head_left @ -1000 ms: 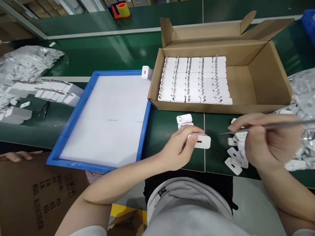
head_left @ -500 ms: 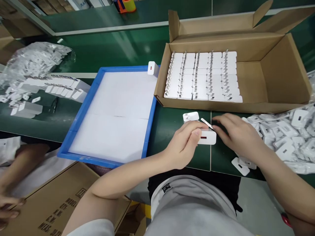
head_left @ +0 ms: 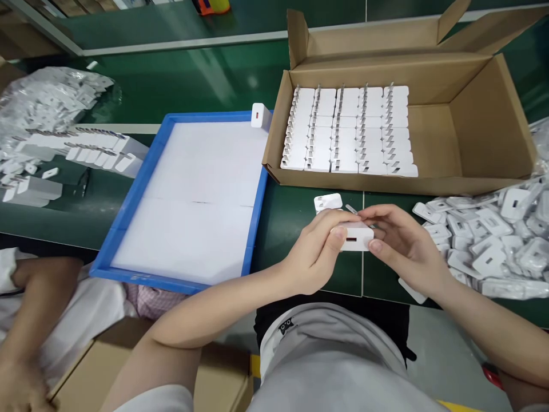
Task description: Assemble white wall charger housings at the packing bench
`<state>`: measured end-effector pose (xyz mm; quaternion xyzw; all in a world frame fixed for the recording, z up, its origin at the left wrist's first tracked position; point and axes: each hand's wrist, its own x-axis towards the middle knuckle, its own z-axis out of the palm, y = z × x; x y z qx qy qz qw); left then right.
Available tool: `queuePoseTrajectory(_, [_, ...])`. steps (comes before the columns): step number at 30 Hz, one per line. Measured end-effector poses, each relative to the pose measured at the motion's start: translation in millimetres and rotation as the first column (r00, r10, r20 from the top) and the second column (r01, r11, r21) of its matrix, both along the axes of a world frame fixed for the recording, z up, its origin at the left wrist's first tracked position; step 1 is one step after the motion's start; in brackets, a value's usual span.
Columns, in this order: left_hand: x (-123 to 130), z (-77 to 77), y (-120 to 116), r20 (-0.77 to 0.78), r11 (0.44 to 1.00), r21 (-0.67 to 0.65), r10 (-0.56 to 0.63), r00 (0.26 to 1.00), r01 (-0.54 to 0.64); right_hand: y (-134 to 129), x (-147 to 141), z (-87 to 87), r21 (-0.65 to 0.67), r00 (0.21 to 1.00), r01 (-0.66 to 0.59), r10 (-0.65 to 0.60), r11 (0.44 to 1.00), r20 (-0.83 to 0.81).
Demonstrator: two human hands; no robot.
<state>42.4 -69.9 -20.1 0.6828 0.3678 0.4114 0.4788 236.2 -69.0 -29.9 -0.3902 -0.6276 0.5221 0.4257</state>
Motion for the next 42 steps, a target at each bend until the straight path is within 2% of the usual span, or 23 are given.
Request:
queuePoseTrajectory(5, [0.1,-0.1,0.3,-0.001,0.998,0.055,-0.008,1.000,0.008,2.1,1.5,-1.0,-0.016,0.996,-0.049,0.047,0.999,-0.069])
queuePoseTrajectory(10, [0.4,-1.3,-1.4,-0.045,0.998,0.052,-0.037,0.998,0.039,0.8,1.1,-2.5,0.041,0.997,-0.003,0.006,0.999,-0.081])
queuePoseTrajectory(21, [4.1,-0.7,-0.6,-0.084,0.996,0.076,-0.034,0.996,0.041,-2.8,-0.1,-2.3,-0.002,0.997,0.017,-0.017,1.000,-0.077])
queuePoseTrajectory(30, [-0.6,1.0,4.3,-0.023,0.994,-0.016,-0.108,0.994,0.108,-1.4,-0.9,-3.1,-0.050,0.991,-0.012,0.005,0.999,-0.137])
queuePoseTrajectory(35, [-1.9,-0.2,5.2,-0.007,0.992,-0.020,-0.127,0.992,0.126,-2.4,-0.2,-2.8,-0.040,0.989,-0.006,0.000,0.999,-0.150])
queuePoseTrajectory(42, [-1.1,-2.1,4.4,-0.003,0.993,-0.017,-0.116,0.993,0.116,-2.5,1.4,-2.6,-0.101,0.984,-0.044,0.025,0.994,-0.178])
